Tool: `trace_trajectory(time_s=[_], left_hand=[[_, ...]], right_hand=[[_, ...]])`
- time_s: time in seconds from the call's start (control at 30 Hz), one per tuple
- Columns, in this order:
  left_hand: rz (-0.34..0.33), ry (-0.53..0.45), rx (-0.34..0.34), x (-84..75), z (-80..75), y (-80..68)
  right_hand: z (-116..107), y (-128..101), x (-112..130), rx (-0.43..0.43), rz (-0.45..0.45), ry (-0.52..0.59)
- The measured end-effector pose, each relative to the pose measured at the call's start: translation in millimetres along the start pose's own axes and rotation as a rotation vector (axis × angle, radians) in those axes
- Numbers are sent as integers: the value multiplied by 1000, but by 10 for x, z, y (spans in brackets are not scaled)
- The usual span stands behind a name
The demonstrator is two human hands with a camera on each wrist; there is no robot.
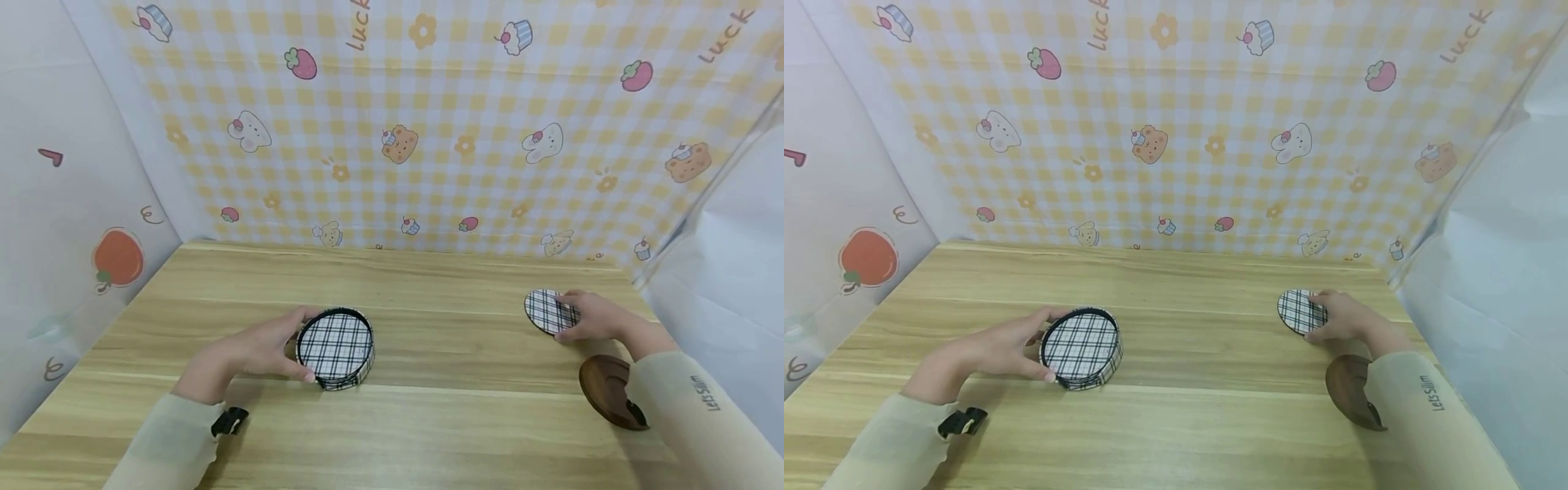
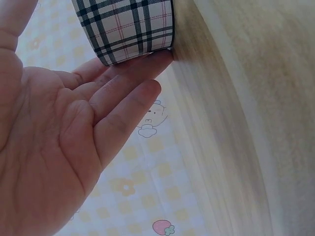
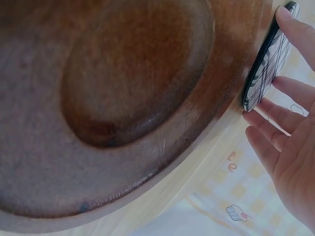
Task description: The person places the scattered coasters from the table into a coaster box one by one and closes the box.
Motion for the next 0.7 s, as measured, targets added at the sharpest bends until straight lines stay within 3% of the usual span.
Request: trace_trajectory(time_s=[0.7], left_hand=[[-28, 40, 1, 33, -11, 2]], right_hand=[[-48, -126, -44, -28, 38, 49]])
Point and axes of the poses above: each hand's wrist, its own y-axis towards the middle knuckle, its own z-axis out of the palm, x = y × z, the point moved 8 cm from there along y, towards the middle knuckle, and after that the axes turned 3 degrees about z, right-handed, at the moved point
